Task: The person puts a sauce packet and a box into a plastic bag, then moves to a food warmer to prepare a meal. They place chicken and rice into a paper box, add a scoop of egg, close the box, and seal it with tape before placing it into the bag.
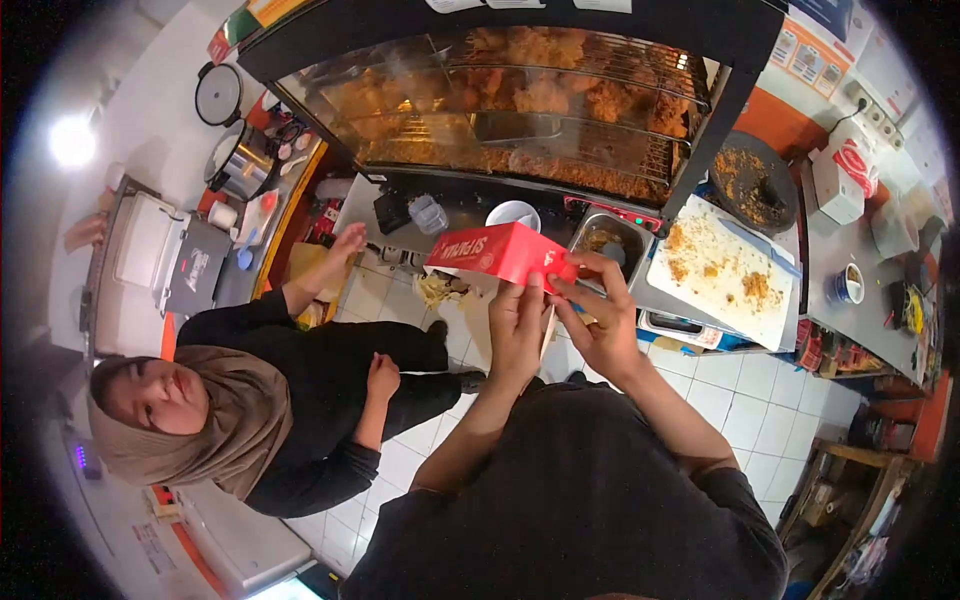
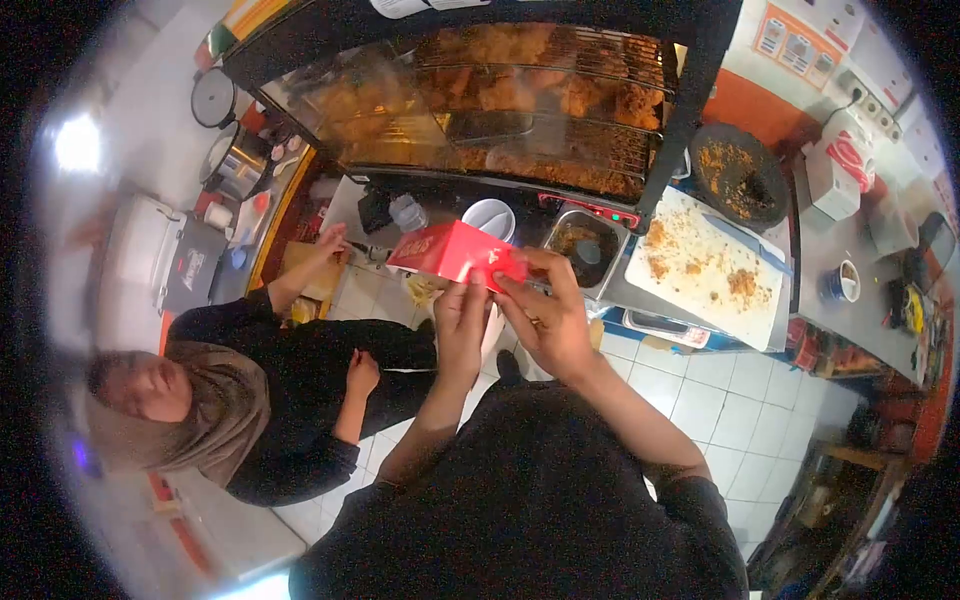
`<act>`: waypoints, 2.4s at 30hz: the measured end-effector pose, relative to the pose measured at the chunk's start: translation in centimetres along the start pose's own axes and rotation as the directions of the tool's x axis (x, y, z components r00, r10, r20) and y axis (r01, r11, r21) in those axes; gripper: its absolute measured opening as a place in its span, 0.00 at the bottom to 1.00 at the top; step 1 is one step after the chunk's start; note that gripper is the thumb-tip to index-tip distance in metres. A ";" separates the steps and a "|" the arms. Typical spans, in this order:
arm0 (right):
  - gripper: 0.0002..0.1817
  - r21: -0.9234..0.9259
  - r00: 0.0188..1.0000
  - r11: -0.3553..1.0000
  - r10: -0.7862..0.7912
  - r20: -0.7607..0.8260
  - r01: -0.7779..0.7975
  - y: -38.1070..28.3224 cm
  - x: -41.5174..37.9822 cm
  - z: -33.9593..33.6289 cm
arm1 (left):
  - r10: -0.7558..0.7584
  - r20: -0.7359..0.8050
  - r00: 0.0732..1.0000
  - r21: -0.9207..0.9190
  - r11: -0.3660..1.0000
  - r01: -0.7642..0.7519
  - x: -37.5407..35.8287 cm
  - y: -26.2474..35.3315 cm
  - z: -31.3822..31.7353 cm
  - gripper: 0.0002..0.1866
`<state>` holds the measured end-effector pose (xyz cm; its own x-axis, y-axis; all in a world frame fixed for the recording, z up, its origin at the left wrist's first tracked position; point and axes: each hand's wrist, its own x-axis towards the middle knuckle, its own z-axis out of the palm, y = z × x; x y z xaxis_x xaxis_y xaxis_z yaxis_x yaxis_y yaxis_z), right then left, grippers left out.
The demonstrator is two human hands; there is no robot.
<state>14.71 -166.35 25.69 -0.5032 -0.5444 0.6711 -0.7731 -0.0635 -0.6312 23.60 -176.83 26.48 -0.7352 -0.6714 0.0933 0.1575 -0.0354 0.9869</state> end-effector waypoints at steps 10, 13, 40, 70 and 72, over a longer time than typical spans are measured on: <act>0.51 0.597 0.805 0.547 0.319 0.500 -0.587 5.6 -2.9 -5.1 | 0.084 0.762 0.642 0.585 0.335 -0.738 -0.1 0.9 -5.4 0.10; 0.45 0.598 0.628 0.346 0.690 0.360 -0.723 6.4 -1.8 -6.3 | -0.169 0.778 0.605 0.619 0.044 -0.784 0.1 0.4 -7.1 0.06; 0.30 0.111 0.917 0.987 -0.147 0.371 0.113 2.2 2.5 5.8 | -0.227 0.082 0.971 -0.485 0.842 0.237 5.9 -4.4 -10.9 0.18; 0.49 0.522 0.463 0.179 0.743 0.483 -0.834 12.4 -0.4 27.3 | 0.244 -0.042 0.969 0.834 0.542 -0.100 18.2 -10.8 -28.4 0.15; 0.46 0.520 0.419 0.112 0.742 0.523 -0.847 12.9 0.2 27.3 | 0.238 -0.100 0.966 0.843 0.535 -0.045 18.9 -15.2 -30.9 0.19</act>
<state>15.14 -190.12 7.09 -0.5824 -0.7131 -0.3902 0.5405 0.0188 -0.8411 27.67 -211.89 9.16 -0.6070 -0.7311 0.3116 -0.4389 0.6353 0.6355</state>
